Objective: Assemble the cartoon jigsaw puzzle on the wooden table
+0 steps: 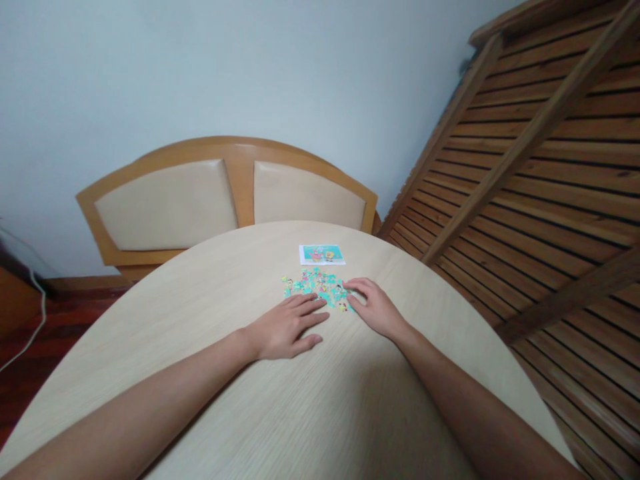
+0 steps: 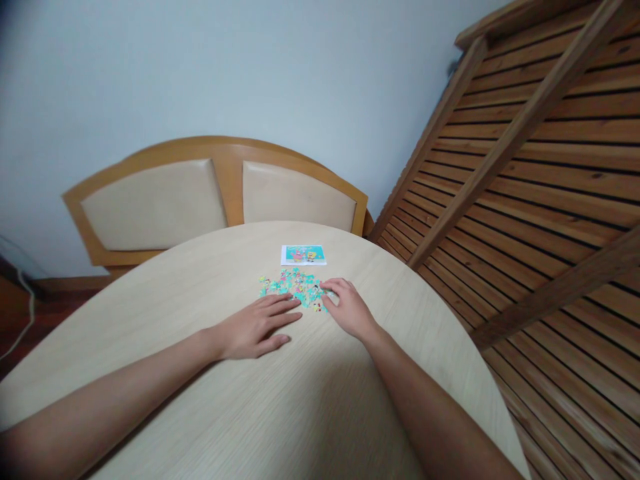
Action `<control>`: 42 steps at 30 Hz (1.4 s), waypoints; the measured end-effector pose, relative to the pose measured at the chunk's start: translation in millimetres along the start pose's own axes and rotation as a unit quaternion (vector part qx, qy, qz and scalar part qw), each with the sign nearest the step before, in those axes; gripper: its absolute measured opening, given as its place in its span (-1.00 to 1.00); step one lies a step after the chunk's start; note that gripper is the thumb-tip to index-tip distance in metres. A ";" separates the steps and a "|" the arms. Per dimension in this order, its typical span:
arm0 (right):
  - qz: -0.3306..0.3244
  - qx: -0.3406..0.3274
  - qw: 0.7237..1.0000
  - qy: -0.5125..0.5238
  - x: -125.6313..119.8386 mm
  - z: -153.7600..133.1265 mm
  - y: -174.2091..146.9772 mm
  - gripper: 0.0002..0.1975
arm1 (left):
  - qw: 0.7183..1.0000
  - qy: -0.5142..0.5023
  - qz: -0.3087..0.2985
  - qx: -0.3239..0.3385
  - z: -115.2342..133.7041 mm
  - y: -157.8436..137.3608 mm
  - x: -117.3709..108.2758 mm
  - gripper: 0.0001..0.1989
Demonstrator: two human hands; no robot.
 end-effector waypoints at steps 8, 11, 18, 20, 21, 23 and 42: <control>-0.044 -0.024 0.996 -0.076 1.9 -14.5 -3.7 -0.72 | 1.000 0.001 -0.001 0.006 2.5 2.3 0.8 -0.60; -0.050 -0.034 0.995 -0.074 2.1 -14.3 -3.7 -0.77 | 1.000 0.000 0.007 0.001 2.2 2.3 0.7 -0.61; -0.049 -0.046 0.997 -0.030 3.1 -10.7 -2.2 -0.85 | 1.000 -0.002 0.012 -0.002 3.0 2.3 1.1 -0.63; -0.044 -0.042 0.998 -0.021 3.5 -9.2 -2.0 -0.87 | 1.000 -0.003 0.012 0.005 4.9 2.5 -0.1 -0.64; -0.043 -0.041 0.998 -0.019 3.7 -8.7 -2.0 -0.86 | 1.000 -0.004 0.012 0.011 6.0 2.7 -1.0 -0.65; -0.043 -0.038 0.998 -0.019 4.0 -8.6 -2.1 -0.84 | 1.000 -0.004 0.010 0.023 8.1 3.2 -2.6 -0.67; -0.027 -0.023 0.998 -0.052 -1.1 -14.6 -1.8 -0.87 | 0.970 -0.038 0.141 -0.192 -31.5 -2.0 -9.5 -0.80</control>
Point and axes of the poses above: each hand's wrist, its own y-axis towards the middle knuckle, its own x-axis out of the palm, z = x × y, the point moved 4 cm from there along y, towards the middle knuckle, and after that the axes turned 13 degrees about -z, right-handed, at the moved point
